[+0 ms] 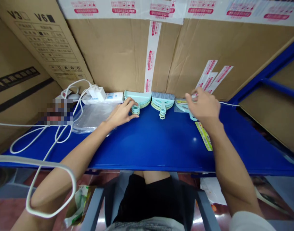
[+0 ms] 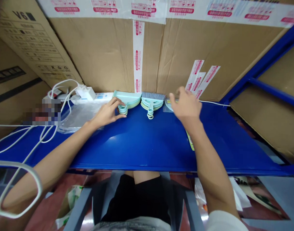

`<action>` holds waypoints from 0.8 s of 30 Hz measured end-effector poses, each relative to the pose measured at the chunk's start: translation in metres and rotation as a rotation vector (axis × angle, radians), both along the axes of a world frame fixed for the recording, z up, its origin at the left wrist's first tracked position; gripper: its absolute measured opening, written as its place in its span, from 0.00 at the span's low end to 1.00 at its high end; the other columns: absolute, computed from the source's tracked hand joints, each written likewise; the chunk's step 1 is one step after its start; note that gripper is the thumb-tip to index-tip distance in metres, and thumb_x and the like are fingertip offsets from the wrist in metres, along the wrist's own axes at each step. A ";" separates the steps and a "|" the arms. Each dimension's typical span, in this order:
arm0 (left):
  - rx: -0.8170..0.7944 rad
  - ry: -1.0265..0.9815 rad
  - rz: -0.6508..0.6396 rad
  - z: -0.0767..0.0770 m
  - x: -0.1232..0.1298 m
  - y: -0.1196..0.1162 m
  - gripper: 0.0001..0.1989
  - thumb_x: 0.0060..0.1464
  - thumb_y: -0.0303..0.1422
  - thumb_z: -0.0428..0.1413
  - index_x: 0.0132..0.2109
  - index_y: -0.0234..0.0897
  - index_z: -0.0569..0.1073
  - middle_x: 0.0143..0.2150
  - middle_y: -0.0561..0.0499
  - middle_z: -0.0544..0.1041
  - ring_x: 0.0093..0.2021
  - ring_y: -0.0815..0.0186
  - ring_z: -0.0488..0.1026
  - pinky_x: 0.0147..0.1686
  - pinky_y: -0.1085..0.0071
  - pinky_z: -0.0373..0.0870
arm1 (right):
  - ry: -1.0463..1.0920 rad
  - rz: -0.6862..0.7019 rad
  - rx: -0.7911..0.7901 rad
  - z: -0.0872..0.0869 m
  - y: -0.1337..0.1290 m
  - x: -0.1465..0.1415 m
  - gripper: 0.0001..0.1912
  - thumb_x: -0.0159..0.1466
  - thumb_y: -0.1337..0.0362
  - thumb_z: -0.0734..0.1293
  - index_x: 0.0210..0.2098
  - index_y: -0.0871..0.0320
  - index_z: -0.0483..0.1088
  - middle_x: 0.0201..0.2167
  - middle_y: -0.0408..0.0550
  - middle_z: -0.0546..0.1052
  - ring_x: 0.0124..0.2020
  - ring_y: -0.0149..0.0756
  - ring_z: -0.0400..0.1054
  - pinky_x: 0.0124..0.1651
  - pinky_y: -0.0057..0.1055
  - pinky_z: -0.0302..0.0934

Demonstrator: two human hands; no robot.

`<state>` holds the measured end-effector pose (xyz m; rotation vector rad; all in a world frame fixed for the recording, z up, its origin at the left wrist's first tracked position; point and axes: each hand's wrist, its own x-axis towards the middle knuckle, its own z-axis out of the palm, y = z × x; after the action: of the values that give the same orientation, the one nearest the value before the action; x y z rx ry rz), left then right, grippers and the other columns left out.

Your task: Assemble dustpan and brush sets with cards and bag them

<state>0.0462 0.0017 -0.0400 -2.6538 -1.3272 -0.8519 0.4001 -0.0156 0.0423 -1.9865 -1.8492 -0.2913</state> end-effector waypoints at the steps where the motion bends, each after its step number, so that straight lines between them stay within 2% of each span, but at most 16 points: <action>1: -0.007 -0.009 0.001 -0.001 0.000 0.000 0.22 0.65 0.46 0.63 0.58 0.39 0.70 0.57 0.40 0.73 0.38 0.58 0.79 0.39 0.61 0.75 | 0.000 -0.087 -0.053 0.003 0.003 0.014 0.29 0.76 0.45 0.58 0.61 0.60 0.72 0.53 0.70 0.78 0.56 0.68 0.74 0.56 0.59 0.66; 3: -0.012 -0.006 0.003 -0.001 0.001 0.000 0.22 0.66 0.45 0.63 0.59 0.39 0.69 0.58 0.40 0.74 0.39 0.57 0.79 0.38 0.61 0.75 | -0.019 -0.190 -0.219 0.002 0.010 0.034 0.34 0.73 0.40 0.60 0.61 0.61 0.72 0.54 0.73 0.78 0.58 0.71 0.74 0.56 0.61 0.65; 5: -0.009 0.020 0.018 0.000 0.002 -0.001 0.22 0.66 0.44 0.62 0.60 0.39 0.69 0.59 0.39 0.74 0.39 0.57 0.79 0.37 0.62 0.74 | -0.042 -0.199 -0.369 -0.007 0.017 0.042 0.41 0.69 0.34 0.63 0.65 0.62 0.68 0.58 0.75 0.76 0.60 0.72 0.73 0.58 0.61 0.65; 7: 0.001 0.046 0.043 0.002 0.003 -0.003 0.23 0.65 0.43 0.63 0.60 0.39 0.68 0.60 0.39 0.74 0.39 0.57 0.80 0.36 0.62 0.73 | -0.059 -0.174 -0.437 -0.018 0.020 0.041 0.45 0.66 0.33 0.66 0.68 0.62 0.65 0.60 0.75 0.76 0.62 0.71 0.72 0.59 0.60 0.65; 10: 0.014 0.078 0.069 0.006 0.004 -0.008 0.24 0.66 0.46 0.62 0.61 0.38 0.69 0.61 0.38 0.74 0.38 0.58 0.80 0.35 0.63 0.72 | -0.054 -0.165 -0.439 -0.028 0.022 0.036 0.42 0.66 0.46 0.73 0.70 0.64 0.62 0.59 0.74 0.77 0.62 0.68 0.73 0.60 0.57 0.66; 12: 0.025 0.077 0.077 0.007 0.004 -0.009 0.27 0.67 0.51 0.60 0.62 0.38 0.69 0.61 0.38 0.75 0.37 0.58 0.79 0.35 0.63 0.71 | -0.012 -0.176 -0.401 -0.028 0.023 0.037 0.38 0.64 0.54 0.74 0.68 0.64 0.64 0.59 0.73 0.77 0.61 0.67 0.74 0.59 0.56 0.66; 14: 0.048 0.050 0.090 0.006 0.004 -0.010 0.28 0.68 0.54 0.56 0.62 0.37 0.69 0.60 0.38 0.75 0.36 0.59 0.79 0.35 0.64 0.71 | 0.058 -0.199 -0.298 -0.025 0.024 0.045 0.31 0.65 0.56 0.72 0.64 0.63 0.70 0.57 0.72 0.78 0.59 0.67 0.75 0.58 0.56 0.67; 17: 0.113 0.004 0.115 0.004 0.004 -0.009 0.26 0.71 0.52 0.53 0.62 0.37 0.70 0.58 0.39 0.76 0.37 0.60 0.78 0.36 0.64 0.71 | 0.169 -0.228 -0.049 -0.019 0.027 0.061 0.21 0.67 0.56 0.69 0.55 0.61 0.75 0.51 0.70 0.80 0.57 0.65 0.76 0.57 0.55 0.68; 20: 0.209 -0.022 0.113 0.005 0.007 -0.010 0.22 0.73 0.48 0.52 0.61 0.36 0.71 0.57 0.40 0.77 0.39 0.60 0.78 0.35 0.65 0.70 | 0.260 -0.196 0.243 -0.013 0.026 0.076 0.16 0.68 0.59 0.66 0.52 0.60 0.74 0.46 0.65 0.81 0.53 0.61 0.76 0.58 0.53 0.66; 24: 0.347 -0.100 0.088 0.008 0.012 -0.015 0.15 0.74 0.42 0.52 0.57 0.36 0.73 0.52 0.42 0.78 0.38 0.63 0.77 0.32 0.68 0.68 | 0.387 -0.079 0.735 -0.005 0.020 0.091 0.13 0.68 0.69 0.58 0.51 0.57 0.67 0.48 0.62 0.77 0.53 0.55 0.74 0.60 0.50 0.62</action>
<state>0.0587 -0.0135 -0.0315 -2.2994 -1.1788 -1.1010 0.4914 0.0048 0.0375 -1.4680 -1.1852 -0.4862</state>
